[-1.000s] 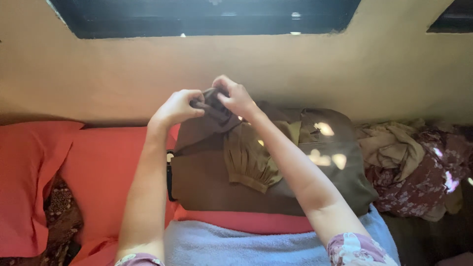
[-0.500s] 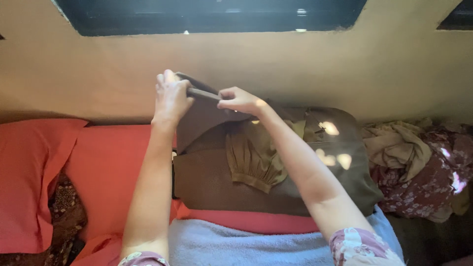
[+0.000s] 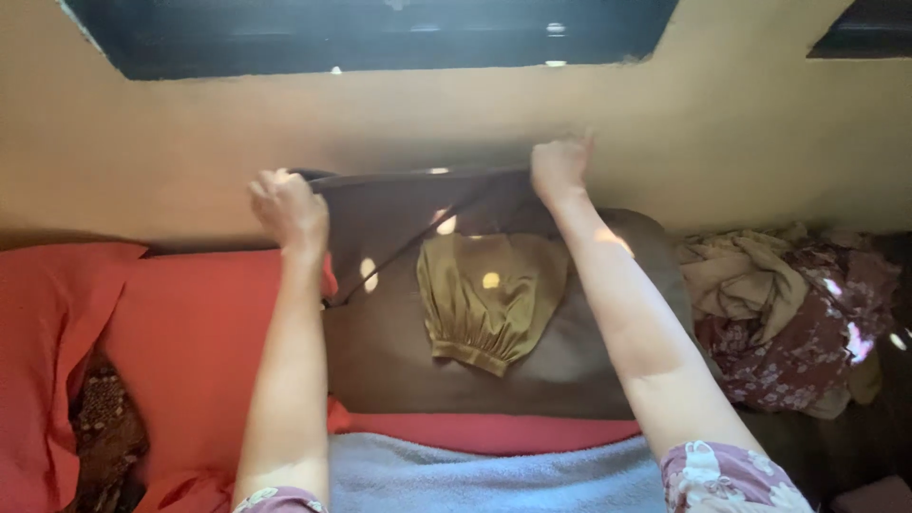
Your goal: The person folds a brown cloth, a floral top, and a light-colored top by hand on a bed.
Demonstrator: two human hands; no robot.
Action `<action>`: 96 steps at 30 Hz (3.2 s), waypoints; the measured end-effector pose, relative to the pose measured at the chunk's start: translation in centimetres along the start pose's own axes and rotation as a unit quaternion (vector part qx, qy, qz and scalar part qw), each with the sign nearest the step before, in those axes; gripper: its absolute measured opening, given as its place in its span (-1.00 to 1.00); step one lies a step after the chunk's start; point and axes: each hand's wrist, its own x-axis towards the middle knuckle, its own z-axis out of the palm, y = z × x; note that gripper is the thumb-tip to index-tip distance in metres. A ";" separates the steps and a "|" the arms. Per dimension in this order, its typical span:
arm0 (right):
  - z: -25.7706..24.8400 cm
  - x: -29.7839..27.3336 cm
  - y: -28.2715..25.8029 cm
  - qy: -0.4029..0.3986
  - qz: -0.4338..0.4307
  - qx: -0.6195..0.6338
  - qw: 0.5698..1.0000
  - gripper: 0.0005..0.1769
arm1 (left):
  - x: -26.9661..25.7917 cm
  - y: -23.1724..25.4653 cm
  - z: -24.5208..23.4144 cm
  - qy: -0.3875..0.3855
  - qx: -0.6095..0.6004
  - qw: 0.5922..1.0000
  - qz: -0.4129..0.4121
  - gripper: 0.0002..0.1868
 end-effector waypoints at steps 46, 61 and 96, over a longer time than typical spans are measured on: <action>-9.6 -24.4 7.0 -0.513 -0.174 0.365 0.757 -0.56 | -10.0 16.1 15.1 -0.331 -0.665 0.564 -0.360 -0.45; 3.4 -11.5 8.0 0.023 0.155 0.479 0.864 -0.58 | -7.3 15.5 15.3 -0.226 -0.520 0.806 -0.168 -0.63; -9.3 -23.5 0.6 -0.288 -0.245 0.516 0.769 -0.63 | -12.3 14.5 -1.6 -0.380 -0.140 0.903 0.141 -0.62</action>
